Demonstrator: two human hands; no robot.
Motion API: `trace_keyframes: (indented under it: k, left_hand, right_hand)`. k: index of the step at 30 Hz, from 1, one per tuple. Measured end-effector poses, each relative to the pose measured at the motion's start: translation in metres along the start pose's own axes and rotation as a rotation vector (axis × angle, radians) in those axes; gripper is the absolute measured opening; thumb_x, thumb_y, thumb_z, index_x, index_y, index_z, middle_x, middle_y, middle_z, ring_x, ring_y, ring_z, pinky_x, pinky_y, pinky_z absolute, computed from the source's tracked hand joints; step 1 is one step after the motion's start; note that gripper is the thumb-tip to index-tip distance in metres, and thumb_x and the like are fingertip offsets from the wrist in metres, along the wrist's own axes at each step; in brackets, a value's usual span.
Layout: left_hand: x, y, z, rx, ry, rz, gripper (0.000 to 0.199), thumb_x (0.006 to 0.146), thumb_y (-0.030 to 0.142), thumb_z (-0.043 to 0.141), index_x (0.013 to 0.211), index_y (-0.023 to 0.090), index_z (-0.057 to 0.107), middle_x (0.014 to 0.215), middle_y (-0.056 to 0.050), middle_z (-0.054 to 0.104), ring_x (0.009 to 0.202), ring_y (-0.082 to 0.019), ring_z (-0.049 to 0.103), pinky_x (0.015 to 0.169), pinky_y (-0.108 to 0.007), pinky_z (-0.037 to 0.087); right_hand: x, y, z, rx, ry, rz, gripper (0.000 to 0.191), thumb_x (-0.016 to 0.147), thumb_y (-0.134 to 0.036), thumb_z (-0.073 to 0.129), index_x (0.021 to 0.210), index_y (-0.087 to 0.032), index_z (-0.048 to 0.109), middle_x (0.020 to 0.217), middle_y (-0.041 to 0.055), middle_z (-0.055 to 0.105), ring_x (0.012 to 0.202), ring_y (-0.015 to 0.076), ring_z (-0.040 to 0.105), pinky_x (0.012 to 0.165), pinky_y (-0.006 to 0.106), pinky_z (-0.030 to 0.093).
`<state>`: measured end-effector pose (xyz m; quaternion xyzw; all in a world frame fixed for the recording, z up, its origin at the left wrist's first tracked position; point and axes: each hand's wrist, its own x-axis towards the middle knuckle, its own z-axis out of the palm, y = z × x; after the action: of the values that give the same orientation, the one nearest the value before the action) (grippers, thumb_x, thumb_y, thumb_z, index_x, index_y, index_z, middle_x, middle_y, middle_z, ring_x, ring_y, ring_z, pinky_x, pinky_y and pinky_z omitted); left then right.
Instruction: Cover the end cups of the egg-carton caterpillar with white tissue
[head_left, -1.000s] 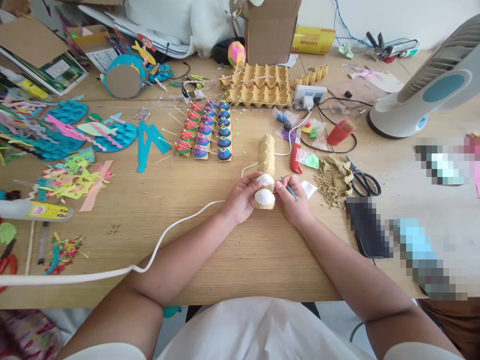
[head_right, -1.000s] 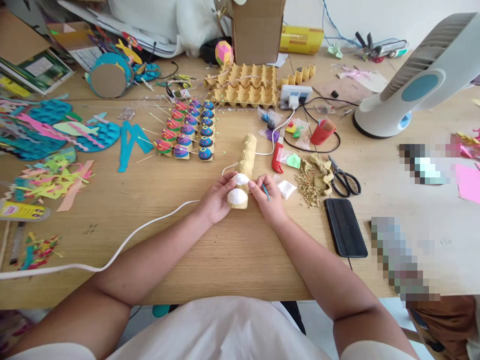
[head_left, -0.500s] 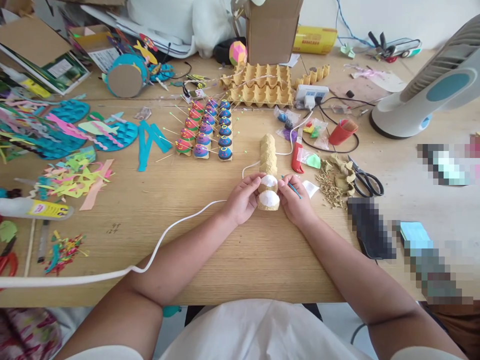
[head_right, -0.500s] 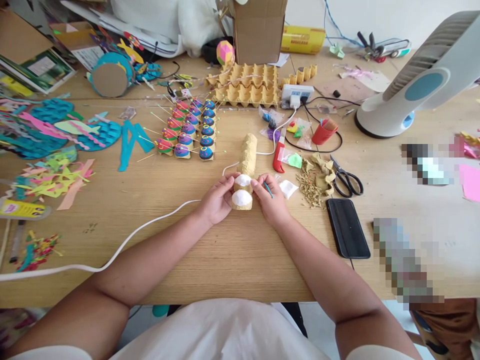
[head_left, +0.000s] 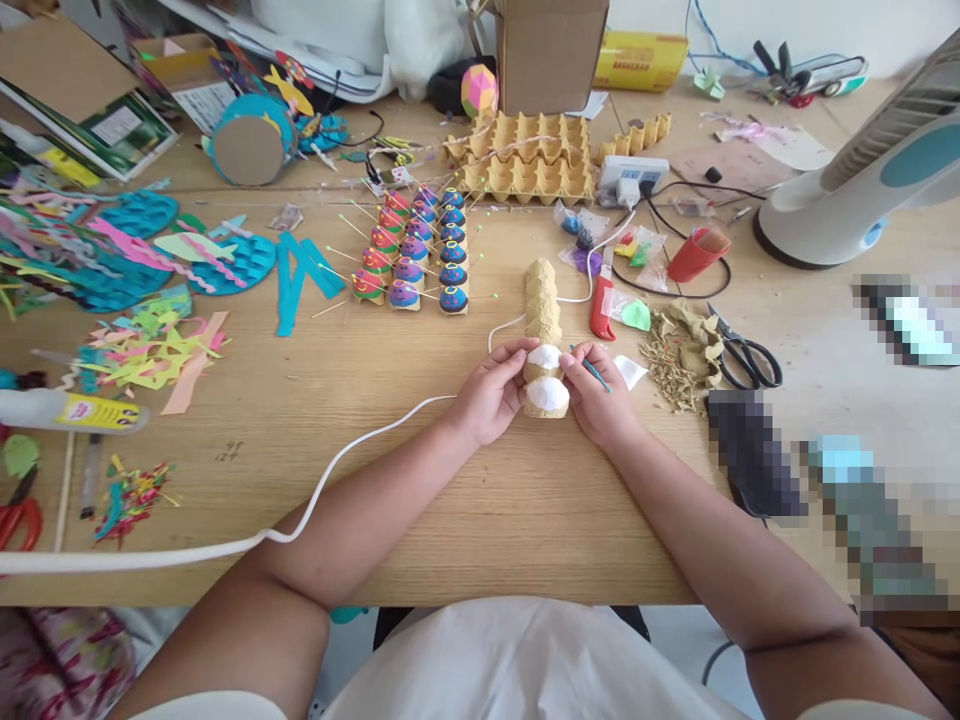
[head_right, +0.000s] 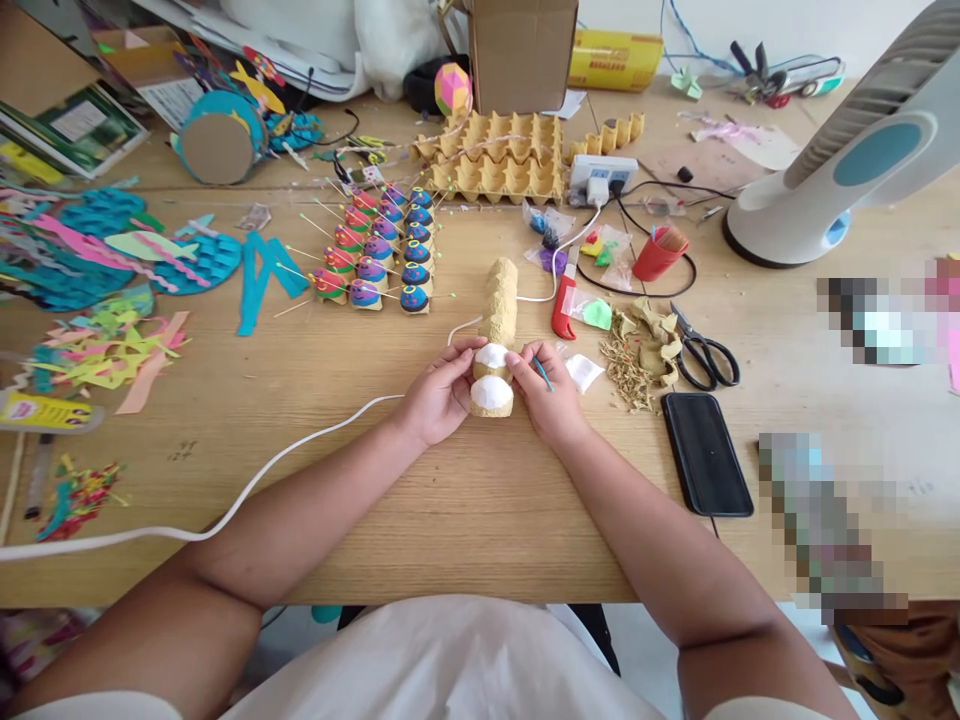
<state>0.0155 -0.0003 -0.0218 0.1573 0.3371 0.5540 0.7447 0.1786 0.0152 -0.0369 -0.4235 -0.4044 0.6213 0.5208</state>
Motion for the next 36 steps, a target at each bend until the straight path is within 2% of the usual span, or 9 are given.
trace_keyframes:
  k: [11,18,23,29,36]
  left_hand:
    - [-0.0021,0.0012,0.0026,0.008,-0.007,0.021,0.024,0.086,0.019,0.088,0.107,0.023,0.076,0.094,0.002,0.082,0.083,-0.013,0.074,0.078,-0.025,0.055]
    - [-0.0017,-0.0012,0.0017,0.014,-0.028,0.046,0.035,0.077,0.020,0.096,0.105,0.023,0.075,0.093,0.002,0.082,0.080,-0.012,0.076,0.074,-0.024,0.056]
    - [-0.0032,-0.0028,0.0030,0.038,-0.017,0.070,0.033,0.080,0.023,0.095,0.106,0.023,0.074,0.095,0.002,0.082,0.083,-0.012,0.075,0.076,-0.024,0.056]
    - [-0.0026,-0.0028,0.0015,0.053,-0.011,0.070,0.023,0.091,0.037,0.086,0.107,0.024,0.075,0.097,0.001,0.081,0.082,-0.013,0.073,0.074,-0.024,0.055]
    - [-0.0024,-0.0049,0.0036,0.032,0.009,0.110,0.037,0.074,0.023,0.099,0.101,0.021,0.074,0.089,0.002,0.081,0.078,-0.010,0.073,0.074,-0.023,0.054]
  right_hand:
    - [-0.0003,0.0010,-0.0011,-0.042,-0.039,-0.028,0.054,0.076,-0.063,0.094,0.082,-0.027,0.054,0.065,-0.0082,0.053,0.060,0.0126,0.046,0.058,0.029,0.035]
    - [-0.0001,0.0011,-0.0010,-0.051,-0.033,-0.035,0.054,0.076,-0.063,0.094,0.081,-0.027,0.054,0.064,-0.0081,0.052,0.059,0.0122,0.043,0.058,0.029,0.031]
    - [0.0003,0.0018,-0.0011,-0.053,-0.030,-0.047,0.055,0.077,-0.064,0.093,0.081,-0.027,0.053,0.063,-0.0084,0.051,0.059,0.0121,0.043,0.057,0.029,0.032]
    - [0.0011,0.0029,-0.0016,-0.036,-0.037,-0.030,0.055,0.077,-0.065,0.092,0.083,-0.027,0.052,0.064,-0.0086,0.051,0.057,0.0118,0.044,0.055,0.028,0.032]
    - [-0.0013,0.0008,0.0004,-0.055,-0.039,-0.038,0.055,0.076,-0.065,0.094,0.081,-0.027,0.053,0.064,-0.0078,0.052,0.061,0.0124,0.044,0.059,0.028,0.034]
